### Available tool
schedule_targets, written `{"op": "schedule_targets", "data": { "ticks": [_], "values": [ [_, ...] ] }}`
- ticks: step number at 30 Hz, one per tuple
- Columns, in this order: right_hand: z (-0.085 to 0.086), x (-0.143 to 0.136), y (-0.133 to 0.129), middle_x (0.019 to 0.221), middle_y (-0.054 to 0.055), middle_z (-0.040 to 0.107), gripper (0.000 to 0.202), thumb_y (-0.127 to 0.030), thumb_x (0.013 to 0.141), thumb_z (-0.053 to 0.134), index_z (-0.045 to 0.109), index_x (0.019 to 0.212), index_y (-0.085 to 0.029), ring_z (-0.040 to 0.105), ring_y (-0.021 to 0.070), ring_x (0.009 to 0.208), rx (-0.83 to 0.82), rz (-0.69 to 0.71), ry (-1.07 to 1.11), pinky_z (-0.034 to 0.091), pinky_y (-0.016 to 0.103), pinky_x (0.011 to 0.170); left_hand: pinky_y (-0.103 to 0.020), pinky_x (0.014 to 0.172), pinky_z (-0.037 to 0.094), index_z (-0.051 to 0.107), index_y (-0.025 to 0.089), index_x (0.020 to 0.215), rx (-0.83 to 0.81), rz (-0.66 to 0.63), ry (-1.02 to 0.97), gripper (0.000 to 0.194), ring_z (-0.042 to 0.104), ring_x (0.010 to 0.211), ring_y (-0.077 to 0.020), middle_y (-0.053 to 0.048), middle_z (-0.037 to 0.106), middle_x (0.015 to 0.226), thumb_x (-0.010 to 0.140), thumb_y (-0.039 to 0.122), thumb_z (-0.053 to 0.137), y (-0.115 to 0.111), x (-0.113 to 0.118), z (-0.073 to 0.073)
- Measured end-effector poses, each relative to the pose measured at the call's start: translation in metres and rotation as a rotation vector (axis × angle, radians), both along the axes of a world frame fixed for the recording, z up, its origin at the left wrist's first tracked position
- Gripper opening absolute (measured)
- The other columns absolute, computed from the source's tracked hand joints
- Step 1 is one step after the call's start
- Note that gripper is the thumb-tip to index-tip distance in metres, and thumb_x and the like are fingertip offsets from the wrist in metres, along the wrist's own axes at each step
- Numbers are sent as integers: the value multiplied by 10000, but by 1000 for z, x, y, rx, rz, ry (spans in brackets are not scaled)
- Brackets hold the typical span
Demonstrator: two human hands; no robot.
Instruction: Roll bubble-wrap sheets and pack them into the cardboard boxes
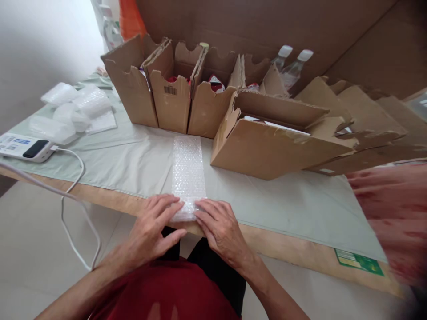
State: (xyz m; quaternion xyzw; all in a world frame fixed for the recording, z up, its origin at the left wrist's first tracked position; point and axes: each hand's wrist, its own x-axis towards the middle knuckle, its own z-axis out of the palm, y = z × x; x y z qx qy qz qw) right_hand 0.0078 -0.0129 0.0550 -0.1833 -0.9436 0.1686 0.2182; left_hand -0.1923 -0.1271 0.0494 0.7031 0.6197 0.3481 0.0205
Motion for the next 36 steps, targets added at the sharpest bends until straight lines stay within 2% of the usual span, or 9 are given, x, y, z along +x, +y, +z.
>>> {"op": "schedule_targets", "data": {
  "ticks": [5,9,12,17,20,24,28,31,36],
  "values": [
    [5,-6,9,1048,52,788,224,-182,1044,498,709,1111,-219,705,202,967,-223,-18,58,523,380,883,-320,760,535,614,184,1200,-21,28,-67,229,647,804,-184,-31,709,866,986,136,548,-2,6,-7],
    [4,-2,11,1180,112,737,235,-211,1013,578,660,1232,-184,671,240,1083,-63,-136,206,513,398,926,-335,720,541,636,179,1173,-56,173,-78,205,659,754,-193,-30,710,846,980,186,566,9,4,-12],
    [3,3,8,1159,110,733,233,-125,973,600,677,1184,-189,651,249,1104,98,-94,185,483,410,945,-361,727,553,640,168,1168,-76,216,-49,205,667,785,-218,-43,698,864,977,202,575,16,1,-15],
    [-3,-5,11,1244,102,737,245,-108,979,563,684,1176,-189,601,301,1235,172,11,8,439,465,985,-406,859,563,610,168,1235,9,245,-33,257,660,998,-256,-124,659,1118,986,229,595,18,0,-14],
    [0,-9,15,1115,81,766,227,-89,982,551,688,1136,-185,641,265,1119,60,28,15,440,447,967,-423,919,529,599,191,1246,50,140,-25,274,641,1058,-260,-121,660,1153,976,235,625,9,2,-10],
    [8,-7,16,1019,37,772,215,-128,1008,556,683,1164,-204,672,195,942,-187,44,3,474,387,906,-380,854,506,591,201,1214,1,31,-59,229,655,928,-217,-54,713,978,988,167,580,4,2,-8],
    [5,-7,16,1187,108,735,232,-213,1016,565,674,1221,-199,652,256,1094,-81,-71,58,481,432,941,-394,815,519,595,188,1204,-21,136,-44,203,651,881,-231,-64,722,964,1004,202,566,21,-2,-13],
    [0,-7,16,1232,140,706,252,-226,974,636,673,1218,-178,624,299,1150,38,-54,13,455,476,980,-427,862,530,612,170,1203,-5,197,-18,213,639,972,-260,-111,698,1069,998,210,570,27,-4,-14],
    [3,-6,16,1061,73,766,213,-171,999,589,669,1195,-195,658,238,996,-93,4,12,452,435,954,-431,927,514,589,176,1272,-8,52,-57,304,619,1069,-262,-114,679,1145,972,220,615,9,0,-9]
  ]
}}
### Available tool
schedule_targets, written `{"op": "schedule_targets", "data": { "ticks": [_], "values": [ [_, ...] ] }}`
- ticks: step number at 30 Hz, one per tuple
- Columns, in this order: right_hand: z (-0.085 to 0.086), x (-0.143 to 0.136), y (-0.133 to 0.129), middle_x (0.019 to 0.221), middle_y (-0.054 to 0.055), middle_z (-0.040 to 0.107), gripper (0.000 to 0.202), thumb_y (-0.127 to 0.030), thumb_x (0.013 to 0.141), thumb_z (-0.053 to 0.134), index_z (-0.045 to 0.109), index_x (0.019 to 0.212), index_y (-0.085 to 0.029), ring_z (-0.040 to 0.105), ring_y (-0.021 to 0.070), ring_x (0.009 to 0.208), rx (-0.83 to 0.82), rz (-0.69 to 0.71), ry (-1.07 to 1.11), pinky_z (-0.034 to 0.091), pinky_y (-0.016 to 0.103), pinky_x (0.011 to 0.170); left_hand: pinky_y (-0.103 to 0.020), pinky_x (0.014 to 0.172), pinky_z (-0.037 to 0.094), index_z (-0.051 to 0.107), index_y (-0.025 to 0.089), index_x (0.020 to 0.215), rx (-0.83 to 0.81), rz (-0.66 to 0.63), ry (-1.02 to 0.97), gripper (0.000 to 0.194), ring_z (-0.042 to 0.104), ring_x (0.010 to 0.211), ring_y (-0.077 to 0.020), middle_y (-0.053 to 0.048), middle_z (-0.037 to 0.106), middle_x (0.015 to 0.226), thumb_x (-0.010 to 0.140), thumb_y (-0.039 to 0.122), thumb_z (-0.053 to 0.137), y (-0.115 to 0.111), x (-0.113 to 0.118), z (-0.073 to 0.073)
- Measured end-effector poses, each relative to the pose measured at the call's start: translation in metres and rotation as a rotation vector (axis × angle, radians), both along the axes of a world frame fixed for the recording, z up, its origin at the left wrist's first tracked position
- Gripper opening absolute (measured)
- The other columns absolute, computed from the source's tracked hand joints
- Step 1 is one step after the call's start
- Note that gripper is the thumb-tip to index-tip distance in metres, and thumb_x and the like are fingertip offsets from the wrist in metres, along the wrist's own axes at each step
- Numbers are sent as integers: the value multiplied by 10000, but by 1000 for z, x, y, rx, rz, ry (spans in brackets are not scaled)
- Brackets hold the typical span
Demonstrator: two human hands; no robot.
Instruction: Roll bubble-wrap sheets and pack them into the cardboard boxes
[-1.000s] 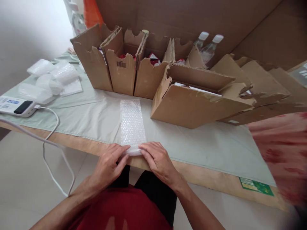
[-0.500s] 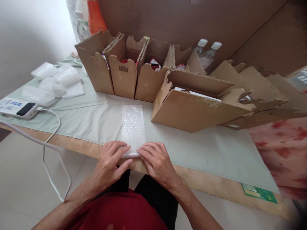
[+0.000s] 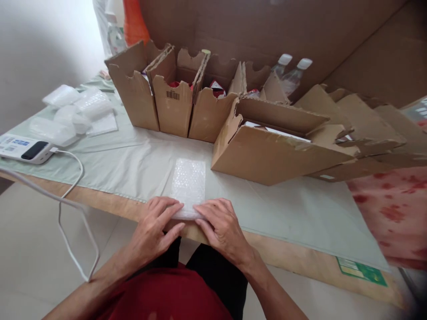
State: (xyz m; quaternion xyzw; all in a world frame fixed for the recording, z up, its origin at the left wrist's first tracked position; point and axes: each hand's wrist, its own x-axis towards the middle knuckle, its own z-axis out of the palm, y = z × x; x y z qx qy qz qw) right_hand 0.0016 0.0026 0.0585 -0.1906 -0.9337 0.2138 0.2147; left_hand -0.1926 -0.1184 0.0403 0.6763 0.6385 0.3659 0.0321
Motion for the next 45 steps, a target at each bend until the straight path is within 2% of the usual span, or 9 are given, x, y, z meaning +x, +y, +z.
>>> {"op": "schedule_targets", "data": {
  "ticks": [3,9,14,17,22,27,31,37,45],
  "values": [
    [2,1,0,1088,73,765,239,-216,1020,572,648,1246,-198,664,227,998,-77,-29,33,473,410,933,-414,885,523,584,194,1265,-43,3,-25,280,640,972,-239,-75,709,1029,986,195,569,-1,-1,0],
    [-3,-2,-1,1255,135,695,288,-256,994,608,631,1278,-209,612,302,1163,181,-89,-18,456,480,969,-468,923,548,575,206,1297,-13,162,22,300,637,1071,-281,-128,666,1177,1005,273,562,22,-7,-6],
    [-1,-1,-4,1073,80,752,172,-176,1004,560,671,1128,-218,650,257,1019,96,-113,-1,450,445,937,-486,1044,496,537,227,1362,-3,33,2,439,573,1239,-302,-148,596,1348,938,239,651,5,-3,2],
    [2,5,-7,1043,55,767,165,-191,1010,570,661,1144,-223,667,229,957,-51,-114,35,457,424,915,-435,1018,504,562,214,1320,-28,-42,-45,380,600,1187,-261,-117,656,1241,948,140,579,1,-3,6],
    [3,7,-6,1220,119,725,278,-229,1013,560,620,1283,-205,638,278,1111,122,-222,32,454,458,959,-411,884,542,660,190,1159,-81,0,-97,221,663,936,-235,-72,727,976,959,213,569,42,-9,-1],
    [-6,-5,8,1272,149,705,304,-203,957,627,645,1260,-210,632,324,1121,252,-213,-109,468,488,929,-454,912,541,652,178,1214,-50,190,-120,295,659,995,-266,-113,712,1075,954,311,605,64,-10,0],
    [-10,-6,16,1138,97,753,203,-221,988,591,666,1176,-212,685,268,1031,15,-325,114,523,418,890,-380,828,596,659,186,1194,-153,252,-551,310,712,962,-229,-103,732,1073,964,387,606,35,4,12],
    [4,4,-9,1051,56,762,179,-285,972,619,689,1132,-247,699,228,973,-311,-293,243,563,379,902,-476,1036,555,687,184,1212,-332,-13,-1384,507,680,1212,-311,-148,732,1273,820,493,770,26,34,18],
    [2,28,-17,1266,138,691,549,-538,919,671,589,1355,-215,687,253,1092,-810,-253,469,580,372,916,-481,1018,575,754,208,1108,-242,-26,-1546,458,668,1245,-342,-131,738,1294,751,480,845,48,65,23]
  ]
}}
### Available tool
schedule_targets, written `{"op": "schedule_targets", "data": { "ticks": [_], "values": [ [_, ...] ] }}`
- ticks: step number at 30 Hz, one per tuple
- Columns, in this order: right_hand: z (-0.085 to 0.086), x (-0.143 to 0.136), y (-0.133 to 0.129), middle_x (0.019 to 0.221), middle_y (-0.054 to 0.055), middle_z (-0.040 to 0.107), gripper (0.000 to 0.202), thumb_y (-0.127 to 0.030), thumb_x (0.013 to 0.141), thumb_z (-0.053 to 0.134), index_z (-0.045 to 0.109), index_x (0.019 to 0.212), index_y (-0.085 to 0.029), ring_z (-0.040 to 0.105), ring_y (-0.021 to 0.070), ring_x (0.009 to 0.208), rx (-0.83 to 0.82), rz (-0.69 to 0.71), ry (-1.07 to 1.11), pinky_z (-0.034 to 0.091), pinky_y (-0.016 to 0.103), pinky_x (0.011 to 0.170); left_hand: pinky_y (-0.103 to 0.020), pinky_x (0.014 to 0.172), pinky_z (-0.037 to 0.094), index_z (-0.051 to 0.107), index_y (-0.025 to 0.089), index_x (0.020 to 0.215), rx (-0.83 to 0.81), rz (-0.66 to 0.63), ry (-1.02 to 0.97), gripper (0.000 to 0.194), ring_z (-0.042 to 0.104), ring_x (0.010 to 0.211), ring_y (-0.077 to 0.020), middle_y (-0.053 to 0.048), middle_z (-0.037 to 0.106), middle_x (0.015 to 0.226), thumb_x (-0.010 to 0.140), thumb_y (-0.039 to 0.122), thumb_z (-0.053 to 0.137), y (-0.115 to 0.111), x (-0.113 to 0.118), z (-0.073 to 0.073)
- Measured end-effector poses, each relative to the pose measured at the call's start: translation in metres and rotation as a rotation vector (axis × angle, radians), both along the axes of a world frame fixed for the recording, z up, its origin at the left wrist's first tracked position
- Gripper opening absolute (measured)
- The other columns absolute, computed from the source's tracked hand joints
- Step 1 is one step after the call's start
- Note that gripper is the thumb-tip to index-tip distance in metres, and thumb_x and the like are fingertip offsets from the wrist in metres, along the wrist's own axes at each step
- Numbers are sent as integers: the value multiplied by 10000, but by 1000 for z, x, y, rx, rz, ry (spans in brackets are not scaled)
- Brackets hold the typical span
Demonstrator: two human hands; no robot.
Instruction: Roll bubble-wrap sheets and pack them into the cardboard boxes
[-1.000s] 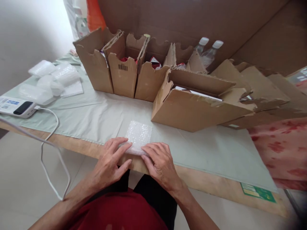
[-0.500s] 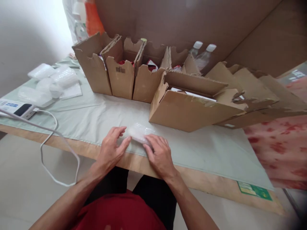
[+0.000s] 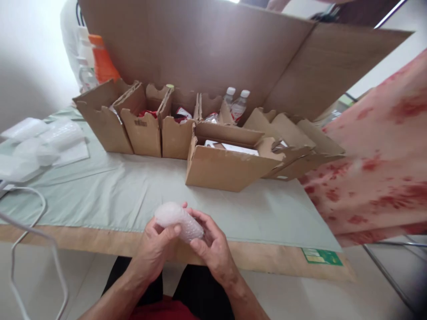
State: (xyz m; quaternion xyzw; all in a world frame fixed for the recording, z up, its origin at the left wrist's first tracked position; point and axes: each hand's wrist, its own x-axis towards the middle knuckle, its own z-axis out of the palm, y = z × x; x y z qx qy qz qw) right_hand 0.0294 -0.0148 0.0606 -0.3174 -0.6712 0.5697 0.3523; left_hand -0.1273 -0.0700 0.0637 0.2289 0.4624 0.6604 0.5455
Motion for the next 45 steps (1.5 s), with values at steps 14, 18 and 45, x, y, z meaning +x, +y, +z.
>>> {"op": "schedule_targets", "data": {
  "ticks": [14,18,45],
  "values": [
    [78,118,79,876,36,741,286,-440,901,737,749,1112,-248,666,167,727,137,-353,14,553,242,639,-582,1210,363,483,253,1449,579,365,1410,532,422,1486,-318,-118,564,1496,938,260,630,114,-9,91],
    [124,138,110,896,33,750,318,-503,866,762,756,1077,-265,674,182,748,362,-556,-82,569,271,649,-611,1193,364,577,222,1319,545,383,1527,409,442,1463,-352,-130,594,1444,914,249,630,144,-13,97],
    [213,-115,213,541,-1,622,182,-177,921,562,726,869,-115,566,124,466,340,372,-1361,441,222,458,-502,1105,475,654,202,1021,473,369,1030,150,546,1398,-282,-208,572,1475,904,125,600,144,2,48]
  ]
}}
